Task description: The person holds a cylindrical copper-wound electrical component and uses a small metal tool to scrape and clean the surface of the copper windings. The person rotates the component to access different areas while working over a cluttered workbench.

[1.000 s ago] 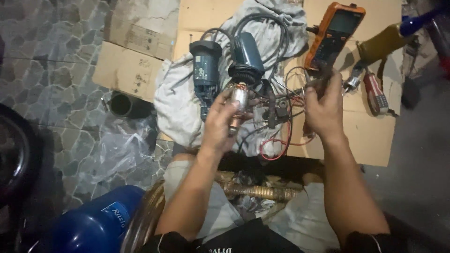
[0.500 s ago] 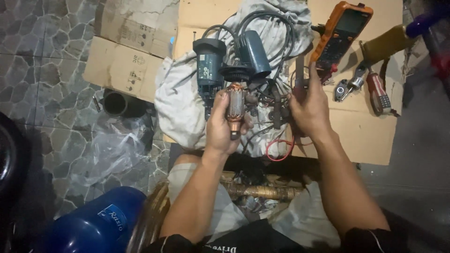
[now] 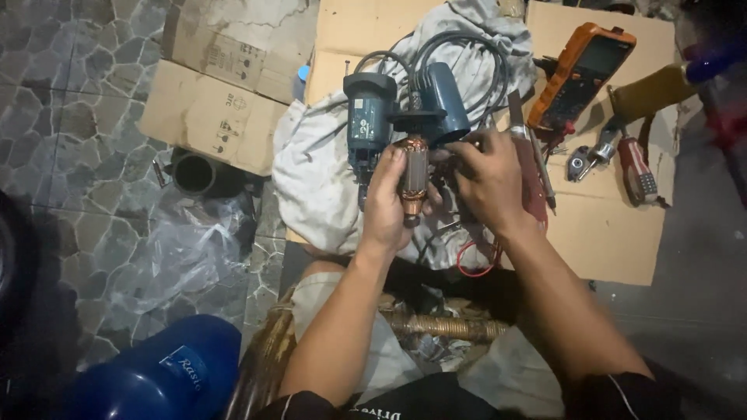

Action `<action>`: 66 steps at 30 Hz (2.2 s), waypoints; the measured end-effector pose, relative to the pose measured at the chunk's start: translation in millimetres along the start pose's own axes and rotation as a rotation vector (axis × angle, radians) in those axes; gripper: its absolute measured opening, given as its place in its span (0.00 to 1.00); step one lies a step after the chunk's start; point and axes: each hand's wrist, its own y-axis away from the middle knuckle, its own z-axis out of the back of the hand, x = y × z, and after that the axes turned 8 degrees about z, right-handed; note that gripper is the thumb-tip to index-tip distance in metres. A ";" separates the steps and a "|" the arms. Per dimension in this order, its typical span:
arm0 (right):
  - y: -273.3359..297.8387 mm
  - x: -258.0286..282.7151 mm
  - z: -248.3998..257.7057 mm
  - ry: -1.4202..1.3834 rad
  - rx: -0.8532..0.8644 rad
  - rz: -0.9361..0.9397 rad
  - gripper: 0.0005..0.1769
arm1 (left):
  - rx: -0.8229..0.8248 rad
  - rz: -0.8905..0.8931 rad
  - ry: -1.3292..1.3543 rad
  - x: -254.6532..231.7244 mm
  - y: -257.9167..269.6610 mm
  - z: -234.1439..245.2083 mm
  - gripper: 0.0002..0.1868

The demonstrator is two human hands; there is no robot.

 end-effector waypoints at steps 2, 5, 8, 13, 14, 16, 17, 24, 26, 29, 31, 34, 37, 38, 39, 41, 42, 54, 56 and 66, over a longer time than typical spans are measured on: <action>-9.5 5.8 2.9 0.038 0.018 0.023 0.13 | -0.008 -0.009 0.002 5.0 -6.5 9.3 0.18; -15.1 10.9 4.5 0.084 0.040 0.052 0.09 | -0.011 -0.021 0.015 -1.9 -5.4 5.2 0.16; -12.7 8.7 1.2 0.121 0.030 0.081 0.06 | -0.005 -0.017 0.028 -8.8 -2.7 -0.3 0.16; -2.1 -2.2 -5.4 0.097 -0.013 0.087 0.04 | -0.022 0.007 0.019 -6.3 -5.0 1.3 0.16; -1.6 -3.1 -3.2 0.006 -0.005 0.056 0.03 | -0.033 0.012 0.003 -6.9 -4.3 -2.0 0.16; -4.4 5.2 11.9 -0.081 -0.001 0.023 0.03 | -0.038 0.018 -0.014 -6.3 -5.2 -5.9 0.16; -7.0 15.5 24.4 -0.398 -0.039 -0.199 0.06 | -0.060 0.006 -0.022 -5.3 -5.7 -6.1 0.15; 29.8 7.2 38.6 -1.241 -0.082 -0.717 0.11 | -0.099 0.047 -0.061 24.9 -14.3 6.3 0.17; 16.9 34.3 55.7 -1.206 -0.086 -0.694 0.11 | -0.117 0.067 -0.078 24.1 -8.1 -6.2 0.17; 6.4 54.7 67.0 -1.158 -0.111 -0.652 0.11 | -0.107 0.093 -0.130 34.3 -4.6 -7.3 0.19; 6.6 54.5 65.4 -1.149 -0.126 -0.635 0.11 | -0.087 0.098 -0.164 39.1 -3.4 -6.3 0.20; 13.5 51.1 61.4 -1.183 -0.151 -0.633 0.10 | -0.035 0.087 -0.253 42.0 1.1 -7.4 0.23; 7.2 51.5 64.6 -1.167 -0.177 -0.603 0.10 | 0.021 0.007 -0.298 43.5 2.0 -7.3 0.18; 5.9 49.6 64.5 -1.115 -0.190 -0.587 0.12 | 0.004 0.014 -0.315 40.9 4.8 -8.8 0.18; 3.8 47.4 64.0 -1.064 -0.203 -0.569 0.13 | -0.013 0.020 -0.331 37.9 6.9 -10.1 0.18; 7.4 56.9 62.3 -1.044 -0.166 -0.550 0.13 | -0.066 -0.040 -0.467 29.8 12.9 -15.8 0.17; 8.5 62.2 60.7 -1.023 -0.130 -0.533 0.13 | -0.121 -0.097 -0.603 24.7 15.9 -18.1 0.17; -1.3 60.8 37.4 -0.922 -0.233 -0.563 0.20 | -0.091 -0.031 -0.309 44.2 2.0 5.8 0.14; 13.1 66.3 35.6 -0.916 -0.227 -0.573 0.19 | -0.123 -0.014 -0.330 45.2 7.2 9.5 0.14; 16.6 81.3 44.6 -0.982 -0.247 -0.600 0.18 | -0.140 -0.029 -0.406 50.6 -1.2 18.1 0.13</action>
